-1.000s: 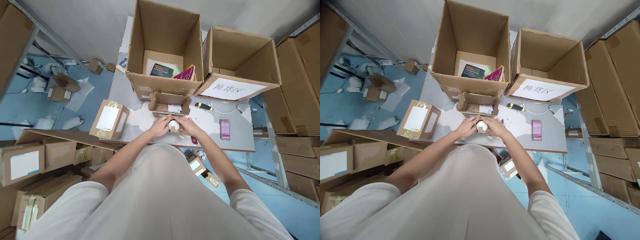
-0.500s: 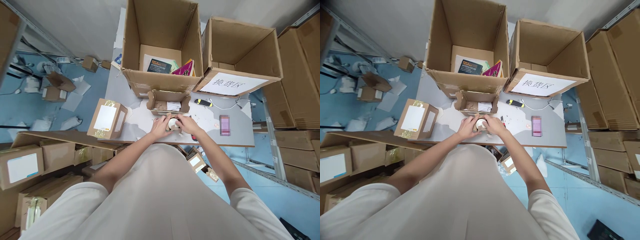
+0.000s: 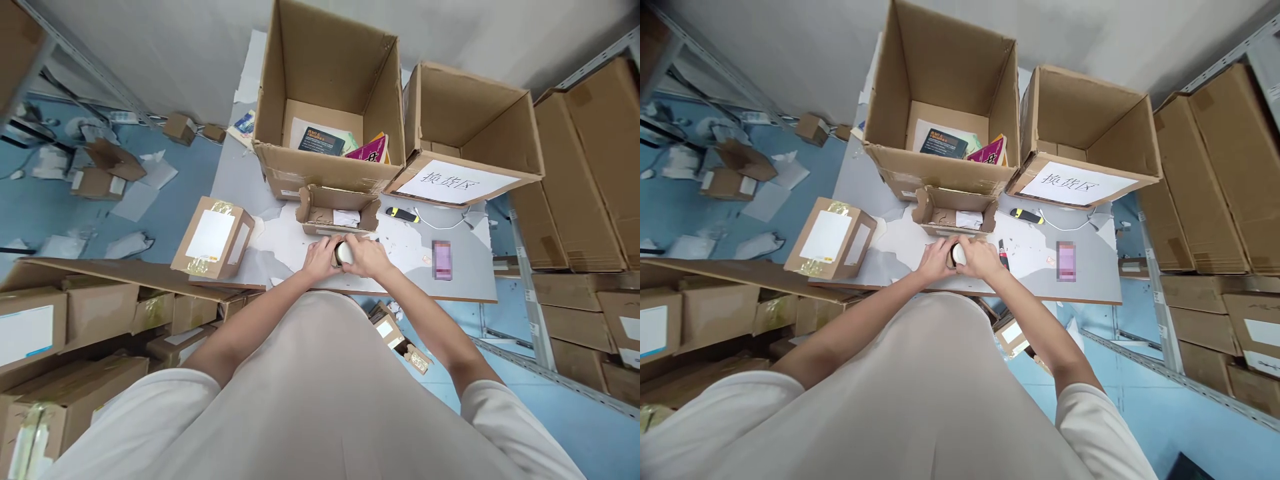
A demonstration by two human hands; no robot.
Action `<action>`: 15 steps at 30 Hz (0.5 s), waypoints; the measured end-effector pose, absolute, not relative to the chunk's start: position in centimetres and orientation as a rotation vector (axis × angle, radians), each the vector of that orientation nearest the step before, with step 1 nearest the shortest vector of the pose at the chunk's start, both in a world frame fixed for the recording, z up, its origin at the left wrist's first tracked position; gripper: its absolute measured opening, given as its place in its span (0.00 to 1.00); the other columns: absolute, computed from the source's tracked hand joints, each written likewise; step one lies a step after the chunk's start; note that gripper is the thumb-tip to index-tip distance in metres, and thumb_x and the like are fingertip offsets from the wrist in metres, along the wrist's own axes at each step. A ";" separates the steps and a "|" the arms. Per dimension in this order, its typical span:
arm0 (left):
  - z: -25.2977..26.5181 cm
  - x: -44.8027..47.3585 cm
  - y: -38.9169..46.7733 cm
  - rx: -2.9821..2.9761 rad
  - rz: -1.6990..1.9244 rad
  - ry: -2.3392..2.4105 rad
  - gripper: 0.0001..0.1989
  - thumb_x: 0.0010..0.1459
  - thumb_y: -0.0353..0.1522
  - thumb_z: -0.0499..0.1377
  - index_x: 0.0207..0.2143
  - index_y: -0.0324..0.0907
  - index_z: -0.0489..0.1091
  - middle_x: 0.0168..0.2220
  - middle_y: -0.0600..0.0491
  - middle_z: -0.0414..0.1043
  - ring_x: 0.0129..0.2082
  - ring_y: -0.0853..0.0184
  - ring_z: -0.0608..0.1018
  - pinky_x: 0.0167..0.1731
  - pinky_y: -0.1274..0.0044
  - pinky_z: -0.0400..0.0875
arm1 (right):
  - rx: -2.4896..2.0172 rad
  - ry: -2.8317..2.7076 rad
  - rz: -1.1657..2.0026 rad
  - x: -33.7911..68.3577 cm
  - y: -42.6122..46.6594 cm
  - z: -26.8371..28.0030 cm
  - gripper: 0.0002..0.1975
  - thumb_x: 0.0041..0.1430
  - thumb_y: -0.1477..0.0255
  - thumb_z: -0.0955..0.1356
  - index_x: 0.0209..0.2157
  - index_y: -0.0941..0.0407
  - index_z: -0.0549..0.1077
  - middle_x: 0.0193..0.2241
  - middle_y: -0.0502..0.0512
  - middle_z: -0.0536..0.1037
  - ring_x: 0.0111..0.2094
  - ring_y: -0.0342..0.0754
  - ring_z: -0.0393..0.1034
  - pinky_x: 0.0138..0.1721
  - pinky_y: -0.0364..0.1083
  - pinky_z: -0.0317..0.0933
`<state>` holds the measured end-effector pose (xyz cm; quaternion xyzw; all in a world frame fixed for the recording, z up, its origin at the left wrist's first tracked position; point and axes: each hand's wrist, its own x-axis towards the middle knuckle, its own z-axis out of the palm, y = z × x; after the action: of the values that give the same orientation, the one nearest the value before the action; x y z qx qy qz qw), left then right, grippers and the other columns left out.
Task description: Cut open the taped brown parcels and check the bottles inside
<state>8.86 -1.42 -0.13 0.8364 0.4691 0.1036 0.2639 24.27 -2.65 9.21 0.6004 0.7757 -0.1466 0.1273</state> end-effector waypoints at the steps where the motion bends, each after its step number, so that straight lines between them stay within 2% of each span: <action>1: -0.1 8.9 -1.4 2.262 0.282 1.268 0.42 0.44 0.43 0.64 0.60 0.43 0.53 0.47 0.45 0.65 0.48 0.53 0.71 0.46 0.66 0.63 | 1.744 2.275 -0.414 24.5 -2.8 9.8 0.29 0.51 0.59 0.67 0.53 0.55 0.61 0.43 0.62 0.76 0.40 0.58 0.72 0.35 0.49 0.60; 7: 0.4 9.1 -1.6 2.272 0.290 1.300 0.43 0.43 0.42 0.66 0.60 0.43 0.53 0.46 0.46 0.65 0.48 0.53 0.71 0.46 0.65 0.63 | 1.802 2.389 -0.337 26.2 -2.9 15.8 0.32 0.51 0.57 0.65 0.58 0.50 0.61 0.45 0.60 0.73 0.43 0.59 0.69 0.35 0.48 0.59; 12: 1.2 8.8 -1.0 2.237 0.306 1.350 0.54 0.36 0.53 0.67 0.62 0.45 0.50 0.54 0.41 0.60 0.54 0.48 0.66 0.50 0.61 0.61 | 1.982 2.551 -0.355 28.3 -3.3 21.7 0.31 0.49 0.60 0.67 0.56 0.49 0.65 0.46 0.57 0.73 0.43 0.58 0.69 0.39 0.51 0.61; 15: 2.1 8.4 -0.5 2.170 0.373 1.377 0.58 0.34 0.58 0.64 0.63 0.45 0.49 0.59 0.38 0.55 0.58 0.44 0.61 0.52 0.56 0.58 | 2.176 2.628 -0.439 30.4 -3.3 23.2 0.28 0.50 0.61 0.68 0.53 0.49 0.67 0.45 0.56 0.73 0.42 0.58 0.69 0.42 0.54 0.62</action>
<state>8.36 -0.48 2.08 0.8047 0.5108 0.1385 0.2688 30.40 -3.34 23.16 0.6255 0.7555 -0.1261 -0.1486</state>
